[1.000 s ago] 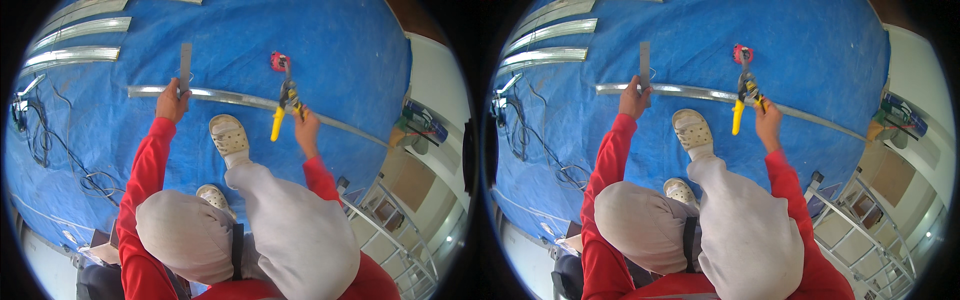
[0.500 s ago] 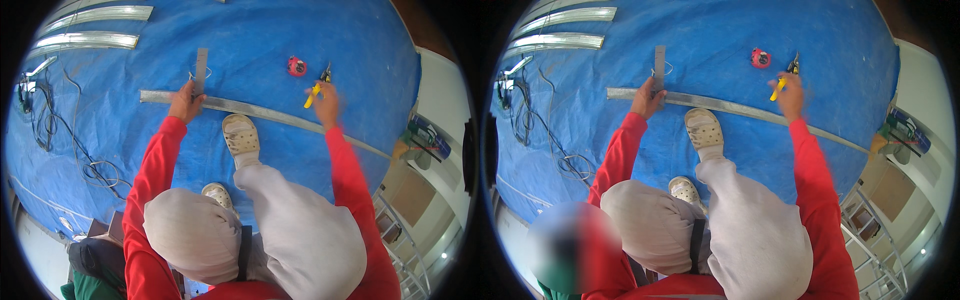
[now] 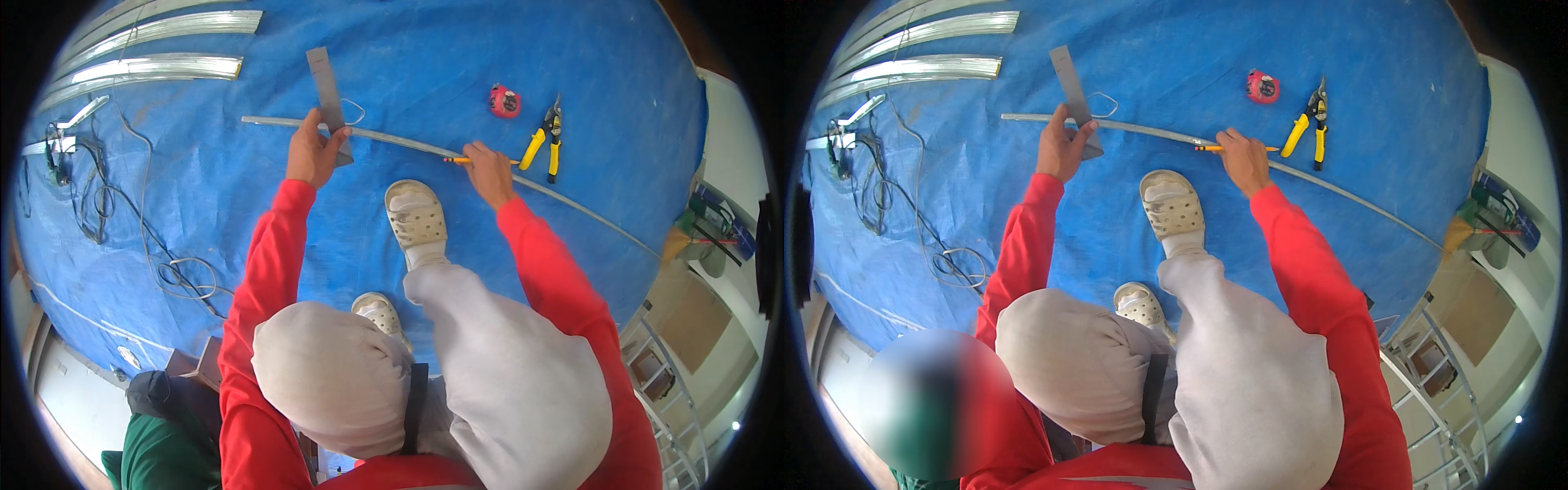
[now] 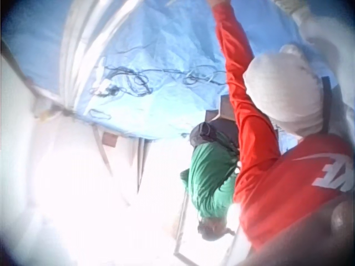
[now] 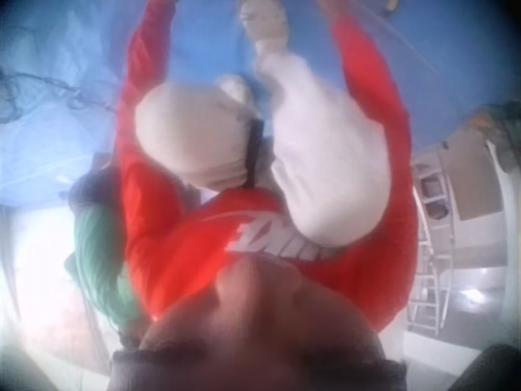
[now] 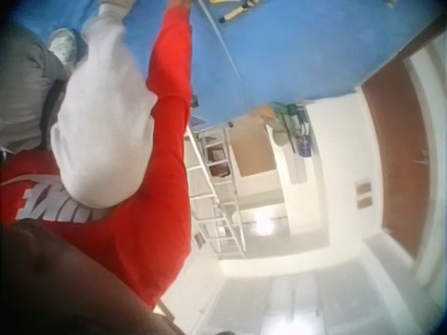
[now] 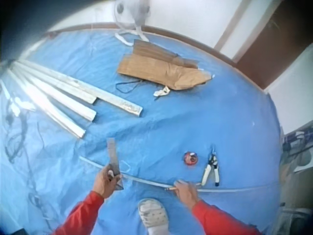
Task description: The person measures and marks a metal strip with a pencil and ruler, then cuts it using tin snips. The person repeats the process on another metal strip, cutting it into smaller pieces.
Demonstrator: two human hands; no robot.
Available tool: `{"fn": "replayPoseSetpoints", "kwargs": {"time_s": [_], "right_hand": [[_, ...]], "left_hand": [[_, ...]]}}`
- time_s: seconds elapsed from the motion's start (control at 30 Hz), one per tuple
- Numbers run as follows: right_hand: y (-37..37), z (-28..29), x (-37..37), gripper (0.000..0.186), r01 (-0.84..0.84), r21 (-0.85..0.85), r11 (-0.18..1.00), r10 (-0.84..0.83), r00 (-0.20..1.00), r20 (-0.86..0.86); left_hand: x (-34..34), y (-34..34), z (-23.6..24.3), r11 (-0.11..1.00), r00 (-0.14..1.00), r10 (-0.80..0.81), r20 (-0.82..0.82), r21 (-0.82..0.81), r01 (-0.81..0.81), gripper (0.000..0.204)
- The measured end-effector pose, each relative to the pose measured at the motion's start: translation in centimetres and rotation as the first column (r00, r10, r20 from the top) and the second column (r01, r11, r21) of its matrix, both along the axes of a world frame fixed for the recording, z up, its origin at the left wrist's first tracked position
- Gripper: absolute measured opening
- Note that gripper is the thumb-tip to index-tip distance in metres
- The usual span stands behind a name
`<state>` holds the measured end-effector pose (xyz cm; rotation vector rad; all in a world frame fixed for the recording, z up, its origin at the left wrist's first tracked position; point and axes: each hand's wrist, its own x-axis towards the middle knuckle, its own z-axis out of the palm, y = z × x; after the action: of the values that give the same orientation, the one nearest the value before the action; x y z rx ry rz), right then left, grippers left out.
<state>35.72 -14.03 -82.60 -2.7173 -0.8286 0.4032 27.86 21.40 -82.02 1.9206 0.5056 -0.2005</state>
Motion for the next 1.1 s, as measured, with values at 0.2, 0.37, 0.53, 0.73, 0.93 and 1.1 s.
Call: {"fn": "replayPoseSetpoints", "kwargs": {"time_s": [0.2, 0.37, 0.53, 0.73, 0.93, 1.1], "right_hand": [[-0.1, 0.0, -0.8, 0.019, -0.078, -0.145, 0.986, 0.085, 0.996, 0.041], [0.1, -0.3, -2.2, 0.022, -0.019, -0.091, 0.996, 0.02, 1.0, 0.015], [-0.1, -0.3, -1.6, 0.022, -0.004, -0.069, 0.998, 0.005, 1.0, 0.016], [0.3, -0.2, -0.6, 0.019, 0.03, -0.072, 0.997, -0.034, 0.998, -0.054], [0.4, -0.3, 0.3, 0.021, 0.027, -0.069, 0.997, -0.032, 0.996, -0.08], [0.8, 0.1, 0.3, 0.022, 0.045, -0.081, 0.996, -0.052, 0.995, -0.09]], "left_hand": [[-3.3, 0.9, -0.5, 0.979, 0.992, 0.113, 0.059, -0.177, -0.101, 0.031], [-5.9, 1.5, -1.8, 0.983, 0.993, 0.101, -0.066, -0.149, -0.11, 0.031], [-6.5, 1.3, -1.8, 0.994, 0.997, 0.064, -0.031, -0.09, -0.066, 0.032], [-6.0, -1.6, -0.9, 0.998, 0.996, -0.064, -0.068, -0.013, 0.063, 0.031], [-5.1, -3.3, -0.9, 0.987, 0.988, -0.125, -0.09, 0.091, 0.133, 0.033], [-4.9, -3.5, -1.3, 0.972, 0.974, -0.157, -0.165, 0.148, 0.182, 0.035]]}}
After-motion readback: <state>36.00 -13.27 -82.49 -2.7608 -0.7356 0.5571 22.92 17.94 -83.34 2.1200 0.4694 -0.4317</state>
